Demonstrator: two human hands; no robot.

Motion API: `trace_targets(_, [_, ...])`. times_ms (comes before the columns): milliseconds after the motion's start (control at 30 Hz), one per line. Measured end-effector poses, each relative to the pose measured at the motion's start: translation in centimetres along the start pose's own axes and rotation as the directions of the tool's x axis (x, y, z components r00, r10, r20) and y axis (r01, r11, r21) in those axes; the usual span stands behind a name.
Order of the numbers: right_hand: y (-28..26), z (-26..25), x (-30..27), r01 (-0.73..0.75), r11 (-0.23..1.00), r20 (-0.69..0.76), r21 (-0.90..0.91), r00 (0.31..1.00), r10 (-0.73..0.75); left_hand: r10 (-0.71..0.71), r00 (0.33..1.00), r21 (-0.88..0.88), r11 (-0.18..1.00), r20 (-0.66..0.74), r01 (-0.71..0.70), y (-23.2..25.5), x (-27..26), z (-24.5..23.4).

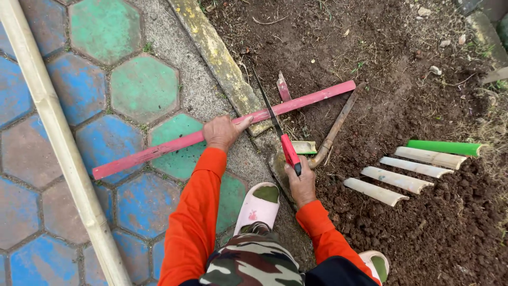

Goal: Sawing a piece of bamboo for garden edging.

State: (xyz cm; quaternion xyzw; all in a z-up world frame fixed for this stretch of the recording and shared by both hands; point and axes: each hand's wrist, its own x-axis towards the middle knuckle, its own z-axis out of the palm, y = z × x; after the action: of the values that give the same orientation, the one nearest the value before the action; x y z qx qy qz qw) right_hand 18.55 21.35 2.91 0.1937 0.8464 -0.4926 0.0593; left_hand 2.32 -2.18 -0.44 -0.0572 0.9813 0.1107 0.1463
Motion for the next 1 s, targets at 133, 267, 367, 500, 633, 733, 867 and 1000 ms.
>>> trace_targets(133, [-1.1, 0.3, 1.0, 0.006, 1.0, -0.02, -0.014, 1.0, -0.006, -0.02, 0.997, 0.009, 1.0, -0.072, 0.021, 0.1, 0.0, 1.1])
trace_targets(267, [-3.1, -1.0, 1.8, 0.002, 0.987, 0.039, -0.158, 0.999, 0.004, -0.016, 0.996, -0.02, 1.0, 0.085, 0.018, 0.3, -0.1, 0.0])
trace_targets(367, [-1.1, -2.2, -1.0, 0.032, 0.987, 0.057, -0.156, 0.998, -0.024, 0.02, 1.0, -0.05, 0.999, 0.019, -0.019, -0.7, -0.5, 1.3])
trace_targets(500, [1.0, -2.6, -1.1, 0.039, 0.982, 0.015, -0.186, 0.999, -0.037, 0.045, 0.999, -0.017, 0.999, -0.025, -0.045, -0.5, 0.4, 2.0])
trace_targets(633, [-0.6, -1.1, 1.3, 0.093, 0.973, -0.002, -0.213, 0.995, -0.096, 0.077, 0.989, 0.012, 0.997, -0.125, -0.076, -0.1, 0.6, 1.0])
trace_targets(733, [-2.1, -2.1, 0.4, 0.054, 0.983, 0.027, -0.177, 0.998, -0.05, -0.004, 0.998, 0.002, 1.0, 0.061, 0.003, 0.5, -0.4, -0.3])
trace_targets(867, [-0.9, -2.7, -0.8, 0.052, 0.982, 0.044, -0.183, 0.998, -0.045, 0.046, 0.999, -0.023, 0.999, -0.028, -0.047, -0.2, 0.5, 0.3])
trace_targets(1000, [-1.3, -1.0, 1.2, 0.077, 0.976, 0.029, -0.203, 0.997, -0.073, 0.085, 0.992, 0.017, 0.996, -0.095, -0.084, -0.7, 0.4, 2.4])
